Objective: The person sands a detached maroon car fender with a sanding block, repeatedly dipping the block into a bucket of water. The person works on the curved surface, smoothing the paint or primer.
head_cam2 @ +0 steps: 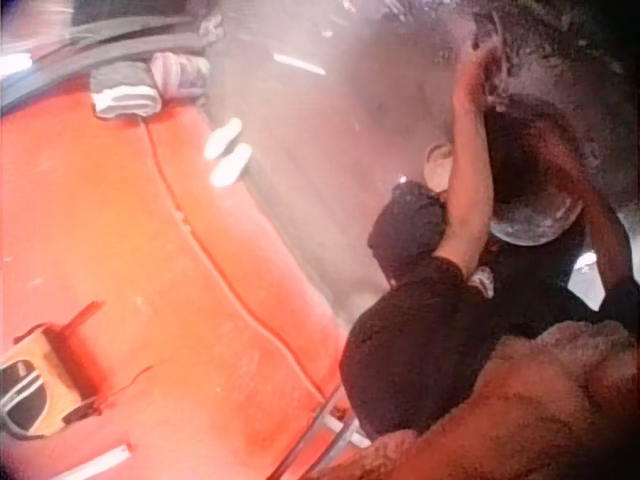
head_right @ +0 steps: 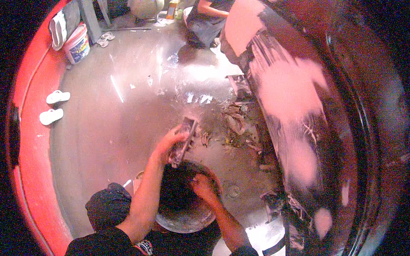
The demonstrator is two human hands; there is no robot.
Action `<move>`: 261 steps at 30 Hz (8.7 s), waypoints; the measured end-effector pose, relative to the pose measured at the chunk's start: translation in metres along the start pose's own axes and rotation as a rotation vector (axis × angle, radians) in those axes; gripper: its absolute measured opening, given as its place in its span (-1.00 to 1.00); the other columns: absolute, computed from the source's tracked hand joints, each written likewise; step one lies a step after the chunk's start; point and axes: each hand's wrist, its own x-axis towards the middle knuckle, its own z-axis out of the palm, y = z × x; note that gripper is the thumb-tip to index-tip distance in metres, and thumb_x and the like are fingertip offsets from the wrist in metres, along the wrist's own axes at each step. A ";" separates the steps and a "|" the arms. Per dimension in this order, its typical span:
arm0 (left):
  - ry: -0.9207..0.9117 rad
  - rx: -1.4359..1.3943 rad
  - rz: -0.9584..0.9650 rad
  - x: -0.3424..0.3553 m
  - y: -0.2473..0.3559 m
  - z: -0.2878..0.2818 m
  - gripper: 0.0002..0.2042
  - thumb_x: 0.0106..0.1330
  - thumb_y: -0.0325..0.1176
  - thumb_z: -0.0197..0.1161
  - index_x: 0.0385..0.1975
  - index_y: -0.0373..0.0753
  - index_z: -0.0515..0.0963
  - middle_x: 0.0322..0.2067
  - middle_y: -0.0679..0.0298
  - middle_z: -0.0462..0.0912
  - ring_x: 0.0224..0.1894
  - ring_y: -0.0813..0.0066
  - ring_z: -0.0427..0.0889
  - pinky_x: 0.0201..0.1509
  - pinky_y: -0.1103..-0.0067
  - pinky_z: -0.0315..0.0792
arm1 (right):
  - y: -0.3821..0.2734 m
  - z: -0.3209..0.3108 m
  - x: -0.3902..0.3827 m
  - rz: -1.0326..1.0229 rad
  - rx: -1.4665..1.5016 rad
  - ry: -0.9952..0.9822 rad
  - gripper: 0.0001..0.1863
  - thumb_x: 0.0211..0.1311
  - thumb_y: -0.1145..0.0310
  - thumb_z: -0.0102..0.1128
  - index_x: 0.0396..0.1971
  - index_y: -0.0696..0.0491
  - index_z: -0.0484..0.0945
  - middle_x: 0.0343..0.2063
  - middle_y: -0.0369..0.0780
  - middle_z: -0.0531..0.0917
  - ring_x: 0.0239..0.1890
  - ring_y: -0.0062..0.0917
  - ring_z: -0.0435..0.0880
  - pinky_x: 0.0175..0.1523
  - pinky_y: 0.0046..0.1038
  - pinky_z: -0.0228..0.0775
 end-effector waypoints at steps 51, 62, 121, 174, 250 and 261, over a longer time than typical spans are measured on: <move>0.011 -0.124 0.314 -0.039 0.052 0.060 -0.46 0.26 -0.36 0.26 0.22 -0.29 0.24 -0.07 0.00 0.60 -0.28 0.29 0.69 -0.38 0.43 0.67 | -0.206 -0.348 -0.122 -0.154 -1.096 1.273 -0.39 0.17 0.15 0.37 0.19 0.08 0.48 0.23 -0.05 0.44 0.12 -0.15 0.50 0.25 -0.17 0.33; 0.126 -0.105 0.296 -0.032 0.049 0.065 -0.54 0.25 -0.30 0.28 0.12 -0.25 0.33 -0.17 0.05 0.67 -0.48 0.36 0.68 -0.50 0.49 0.58 | -0.197 -0.387 0.024 -0.075 -1.708 0.829 -0.41 0.33 0.18 0.08 0.33 0.04 0.36 0.33 -0.14 0.37 0.28 0.09 0.31 0.42 0.06 0.06; 0.351 0.483 0.964 0.052 0.088 0.263 -0.52 0.23 -0.31 0.30 0.11 -0.38 0.40 -0.08 -0.01 0.61 -0.01 0.23 0.59 0.16 0.40 0.41 | -0.178 -0.428 -0.321 -0.176 -1.373 1.090 -0.67 0.22 0.39 0.28 -0.01 0.05 0.61 0.10 -0.14 0.52 0.23 -0.10 0.39 0.31 -0.16 0.32; 0.501 0.743 1.297 0.092 0.107 0.304 -0.46 0.26 -0.46 0.24 0.26 -0.40 0.34 0.13 -0.20 0.43 0.22 -0.13 0.37 0.34 0.13 0.21 | -0.155 -0.468 -0.329 -0.080 -1.684 1.046 -0.56 0.29 0.35 0.22 0.18 -0.05 0.53 0.21 -0.11 0.45 0.25 -0.11 0.39 0.33 -0.15 0.25; 0.657 0.732 1.098 0.124 0.048 0.238 -0.47 0.42 -0.26 0.12 0.32 -0.36 0.28 0.13 -0.16 0.43 0.20 -0.11 0.37 0.36 0.18 0.19 | -0.157 -0.463 -0.317 0.059 -1.491 0.992 -0.59 0.50 0.28 -0.01 0.30 -0.15 0.45 0.32 -0.03 0.40 0.37 -0.14 0.36 0.36 -0.24 0.28; 0.257 0.913 1.542 0.043 -0.024 0.290 -0.44 0.21 -0.40 0.25 0.26 -0.33 0.37 0.18 -0.14 0.45 0.26 -0.14 0.36 0.34 0.11 0.23 | -0.156 -0.455 -0.322 0.090 -1.436 1.041 -0.60 0.50 0.30 -0.03 0.28 -0.12 0.47 0.32 -0.05 0.38 0.38 -0.23 0.35 0.39 -0.30 0.23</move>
